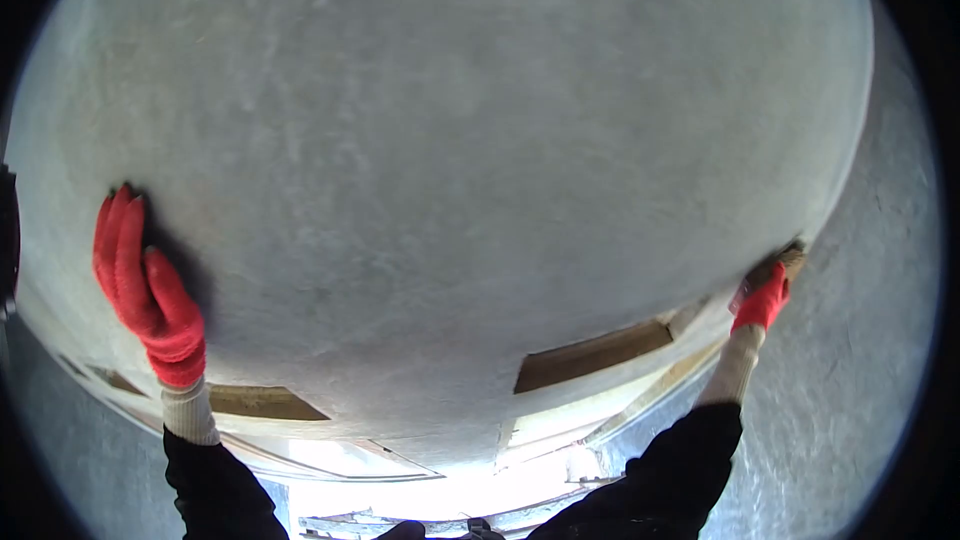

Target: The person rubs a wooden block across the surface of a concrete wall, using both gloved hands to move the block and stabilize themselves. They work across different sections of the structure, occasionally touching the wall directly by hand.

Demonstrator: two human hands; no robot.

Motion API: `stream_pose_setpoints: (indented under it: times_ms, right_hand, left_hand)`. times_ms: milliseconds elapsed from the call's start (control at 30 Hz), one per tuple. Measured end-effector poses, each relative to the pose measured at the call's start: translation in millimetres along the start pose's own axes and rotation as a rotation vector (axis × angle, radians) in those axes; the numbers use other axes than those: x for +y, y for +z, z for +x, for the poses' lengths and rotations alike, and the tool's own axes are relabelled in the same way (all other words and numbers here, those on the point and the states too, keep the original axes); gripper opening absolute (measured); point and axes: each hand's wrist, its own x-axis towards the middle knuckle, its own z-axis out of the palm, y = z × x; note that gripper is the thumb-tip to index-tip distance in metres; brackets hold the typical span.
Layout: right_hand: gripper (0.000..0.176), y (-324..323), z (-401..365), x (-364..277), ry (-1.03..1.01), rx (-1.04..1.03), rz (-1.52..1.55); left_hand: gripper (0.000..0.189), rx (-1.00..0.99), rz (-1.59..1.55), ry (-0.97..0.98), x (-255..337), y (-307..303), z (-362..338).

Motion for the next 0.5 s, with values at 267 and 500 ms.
stream_pose_setpoints:
  times_ms: [267,500]
  right_hand:
    - [0.080,37.5,-452.8,-54.6,-1.236,-0.776,-0.369]
    - [0.068,55.6,-397.3,-58.9,-0.613,-0.254,-0.154]
  left_hand:
    - [0.036,0.067,-0.112,0.072,-5.8,5.3,-0.3]
    - [0.037,-0.024,-0.188,0.073,-71.2,-40.1,-34.0]
